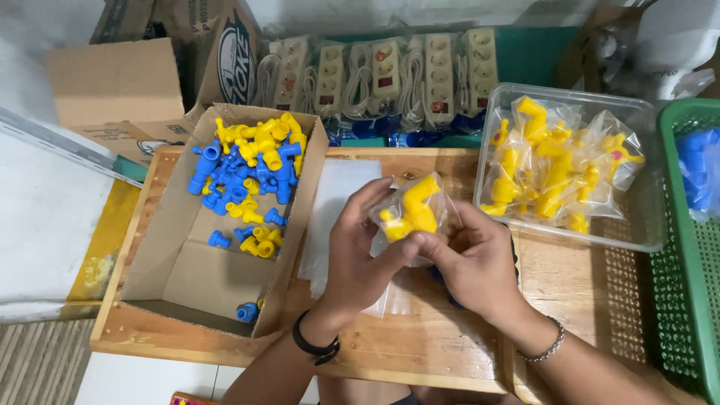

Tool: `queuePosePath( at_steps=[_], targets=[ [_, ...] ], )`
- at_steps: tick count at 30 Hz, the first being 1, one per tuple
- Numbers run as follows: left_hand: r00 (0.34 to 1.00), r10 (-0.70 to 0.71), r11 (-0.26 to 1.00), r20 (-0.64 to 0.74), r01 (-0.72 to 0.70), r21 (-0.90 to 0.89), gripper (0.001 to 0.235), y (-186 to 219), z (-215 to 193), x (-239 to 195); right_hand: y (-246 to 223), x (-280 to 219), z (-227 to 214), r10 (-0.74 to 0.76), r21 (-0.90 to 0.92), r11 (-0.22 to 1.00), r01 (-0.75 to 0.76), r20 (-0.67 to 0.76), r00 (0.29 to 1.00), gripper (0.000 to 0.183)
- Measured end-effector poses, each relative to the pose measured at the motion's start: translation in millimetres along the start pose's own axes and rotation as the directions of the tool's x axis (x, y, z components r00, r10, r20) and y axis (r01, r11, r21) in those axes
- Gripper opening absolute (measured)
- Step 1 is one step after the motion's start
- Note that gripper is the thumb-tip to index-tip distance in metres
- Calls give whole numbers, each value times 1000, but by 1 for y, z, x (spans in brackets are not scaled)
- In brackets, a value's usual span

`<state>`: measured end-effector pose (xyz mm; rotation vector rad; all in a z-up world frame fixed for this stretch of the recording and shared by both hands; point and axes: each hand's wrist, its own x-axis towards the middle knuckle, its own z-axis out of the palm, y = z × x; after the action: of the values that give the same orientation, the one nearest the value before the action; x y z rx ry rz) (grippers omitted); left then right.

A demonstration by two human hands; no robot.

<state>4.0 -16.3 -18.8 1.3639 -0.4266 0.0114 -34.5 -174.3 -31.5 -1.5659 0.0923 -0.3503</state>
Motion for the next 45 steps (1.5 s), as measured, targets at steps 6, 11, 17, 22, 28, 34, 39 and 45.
queuePosePath(
  at_steps=[6, 11, 17, 22, 28, 34, 39, 45],
  targets=[
    [997, 20, 999, -70, -22, -26, 74, -17, -1, -7, -9, -1, 9, 50, 71, 996, -45, -70, 996, 31],
    [984, 51, 999, -170, -51, 4, 72, -20, -2, -8, 0, -1, 6, 112, 138, 985, -105, -39, 993, 28],
    [995, 40, 998, -94, -44, -43, 65, -23, -14, -7, 21, 1, 6, 144, 233, 963, -138, -8, 990, 38],
    [999, 9, 999, -44, -11, -48, 55, -20, -8, -2, 8, 5, 4, 129, 222, 968, -116, -43, 991, 43],
    [999, -25, 997, -45, 21, -77, 54, -3, 28, 25, -21, 14, -11, -7, 148, 989, 32, -166, 986, 71],
    [999, 12, 999, 42, -9, -49, 49, -5, 80, 58, -58, 26, -56, -267, -457, 881, 123, -267, 926, 73],
    [991, -97, 971, 93, 74, 228, 54, -13, 113, 79, -47, 33, -88, -178, -642, 761, -92, -343, 922, 62],
    [977, -83, 879, 198, -22, 475, 48, 0, 123, 80, -37, 34, -96, -71, -727, 654, -210, -335, 940, 66]
  ],
)
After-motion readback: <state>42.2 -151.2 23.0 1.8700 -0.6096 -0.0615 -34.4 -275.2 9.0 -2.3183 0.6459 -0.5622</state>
